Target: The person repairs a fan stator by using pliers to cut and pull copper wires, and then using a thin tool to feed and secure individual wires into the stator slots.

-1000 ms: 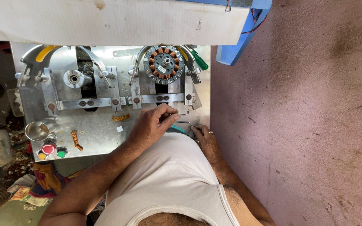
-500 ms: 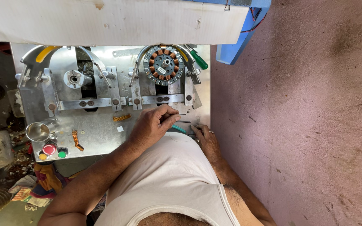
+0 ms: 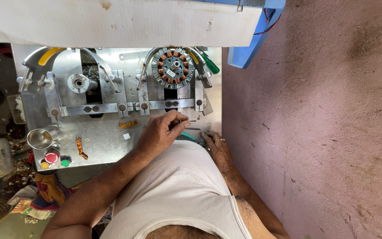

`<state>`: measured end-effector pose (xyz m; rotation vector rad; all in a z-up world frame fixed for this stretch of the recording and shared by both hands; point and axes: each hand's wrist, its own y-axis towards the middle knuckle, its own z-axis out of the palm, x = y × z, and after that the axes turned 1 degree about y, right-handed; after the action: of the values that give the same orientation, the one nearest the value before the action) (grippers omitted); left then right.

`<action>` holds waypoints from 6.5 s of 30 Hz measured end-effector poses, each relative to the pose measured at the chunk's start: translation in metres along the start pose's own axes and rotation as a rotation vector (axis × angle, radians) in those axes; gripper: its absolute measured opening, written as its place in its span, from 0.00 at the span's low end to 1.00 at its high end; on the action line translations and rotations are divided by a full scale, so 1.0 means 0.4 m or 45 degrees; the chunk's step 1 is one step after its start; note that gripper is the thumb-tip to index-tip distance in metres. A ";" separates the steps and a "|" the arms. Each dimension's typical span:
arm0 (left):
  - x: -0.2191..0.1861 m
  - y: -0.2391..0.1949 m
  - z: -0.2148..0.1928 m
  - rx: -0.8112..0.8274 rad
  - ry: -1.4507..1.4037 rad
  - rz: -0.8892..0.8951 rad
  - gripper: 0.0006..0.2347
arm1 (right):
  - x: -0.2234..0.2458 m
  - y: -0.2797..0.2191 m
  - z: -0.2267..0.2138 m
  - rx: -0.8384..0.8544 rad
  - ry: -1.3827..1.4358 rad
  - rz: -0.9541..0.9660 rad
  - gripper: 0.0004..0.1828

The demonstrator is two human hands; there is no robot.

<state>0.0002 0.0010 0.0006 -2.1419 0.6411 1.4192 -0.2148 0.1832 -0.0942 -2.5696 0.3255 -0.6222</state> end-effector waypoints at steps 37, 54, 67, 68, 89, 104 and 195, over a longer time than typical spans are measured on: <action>-0.001 -0.043 -0.008 0.330 0.233 0.162 0.09 | 0.268 0.233 -0.240 0.129 2.128 0.091 0.22; 0.084 -0.044 -0.106 0.347 0.372 -0.185 0.10 | 0.208 0.140 -0.187 -0.226 1.754 0.161 0.11; 0.030 0.018 -0.023 0.078 0.372 0.342 0.16 | 0.169 0.066 -0.146 -0.297 1.303 0.097 0.13; 0.031 0.018 -0.023 0.079 0.367 0.364 0.16 | 0.167 0.065 -0.148 -0.271 1.269 0.114 0.13; 0.054 0.044 -0.009 0.171 0.421 0.447 0.05 | 0.157 0.201 -0.269 -0.075 1.241 -0.041 0.17; 0.089 0.001 -0.052 0.257 0.281 0.296 0.08 | 0.258 0.377 -0.395 -0.032 1.966 0.261 0.12; 0.172 -0.375 -0.163 -0.222 -0.005 -0.626 0.09 | 0.365 0.420 -0.290 -0.774 -0.592 -0.392 0.17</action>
<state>0.1634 0.0679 -0.0204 -2.2214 -0.0244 1.2364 -0.1632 -0.0546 -0.0327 -3.2760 -0.0590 0.0114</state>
